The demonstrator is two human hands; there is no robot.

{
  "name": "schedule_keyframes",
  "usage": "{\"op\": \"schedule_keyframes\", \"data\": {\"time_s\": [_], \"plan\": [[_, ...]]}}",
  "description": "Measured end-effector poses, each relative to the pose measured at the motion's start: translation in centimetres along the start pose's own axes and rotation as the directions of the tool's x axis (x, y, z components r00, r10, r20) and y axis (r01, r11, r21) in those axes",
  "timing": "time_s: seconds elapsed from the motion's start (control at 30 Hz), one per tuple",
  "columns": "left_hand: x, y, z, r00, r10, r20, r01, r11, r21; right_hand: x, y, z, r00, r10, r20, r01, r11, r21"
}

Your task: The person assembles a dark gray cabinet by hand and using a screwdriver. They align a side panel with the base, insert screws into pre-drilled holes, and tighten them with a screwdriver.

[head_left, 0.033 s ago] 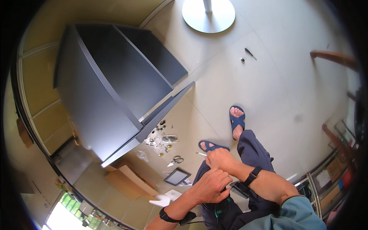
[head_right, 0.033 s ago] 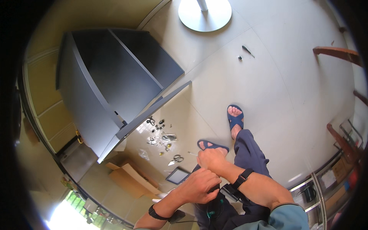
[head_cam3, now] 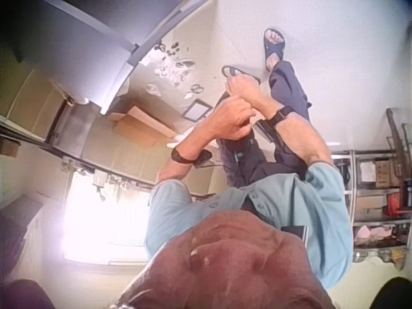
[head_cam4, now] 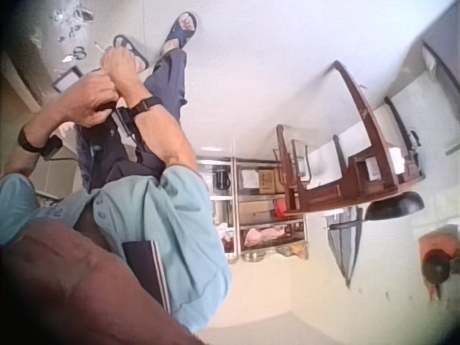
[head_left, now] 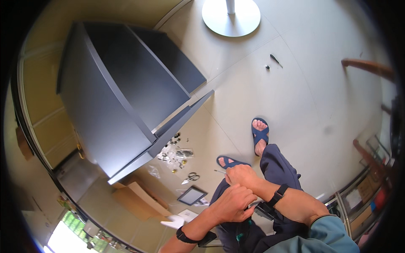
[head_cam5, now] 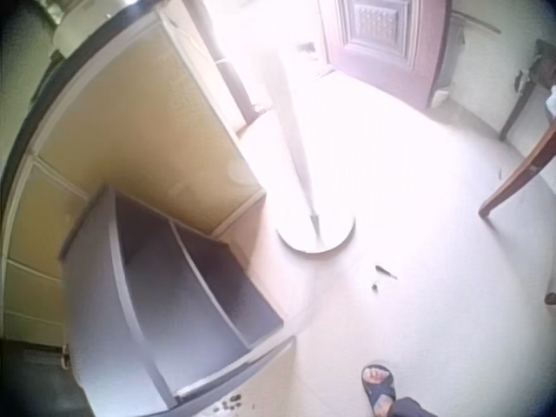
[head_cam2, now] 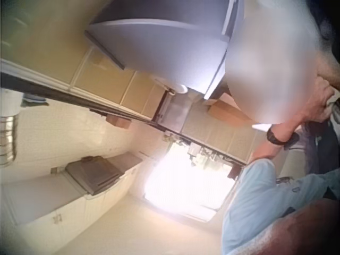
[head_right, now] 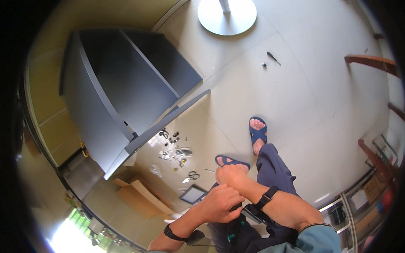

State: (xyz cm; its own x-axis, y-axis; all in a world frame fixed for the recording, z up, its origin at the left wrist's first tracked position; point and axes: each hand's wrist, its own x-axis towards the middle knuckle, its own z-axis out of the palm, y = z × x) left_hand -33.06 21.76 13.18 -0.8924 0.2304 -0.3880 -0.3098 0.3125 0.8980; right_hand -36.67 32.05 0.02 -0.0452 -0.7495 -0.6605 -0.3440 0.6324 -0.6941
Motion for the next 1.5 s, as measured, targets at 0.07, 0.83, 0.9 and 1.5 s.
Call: {"op": "schedule_keyframes", "data": {"time_s": [0.07, 0.83, 0.9, 1.5], "plan": [[1.2, -1.4, 0.8, 0.995, 0.005, -0.096, -0.008, 1.000, -0.025, -0.4, 0.3, -1.5, 0.994, -0.027, 0.108, 0.032, 0.998, -0.045], [-1.0, -10.0, 9.1, 0.241, 0.476, -0.846, -0.185, 0.878, 0.441, 4.4, -5.2, -2.8, 0.903, -0.350, 0.248, 0.421, 0.612, -0.670], [-2.6, -10.9, 9.0, 0.312, 0.537, -0.783, -0.293, 0.839, 0.459, 3.4, -5.4, -3.4, 0.876, -0.407, 0.260, 0.466, 0.570, -0.676], [-1.9, -18.0, 13.7, 0.701, 0.416, -0.579, 0.198, 0.666, 0.719, 7.8, -5.8, -0.5, 0.735, -0.670, 0.104, 0.505, 0.439, -0.743]]}}
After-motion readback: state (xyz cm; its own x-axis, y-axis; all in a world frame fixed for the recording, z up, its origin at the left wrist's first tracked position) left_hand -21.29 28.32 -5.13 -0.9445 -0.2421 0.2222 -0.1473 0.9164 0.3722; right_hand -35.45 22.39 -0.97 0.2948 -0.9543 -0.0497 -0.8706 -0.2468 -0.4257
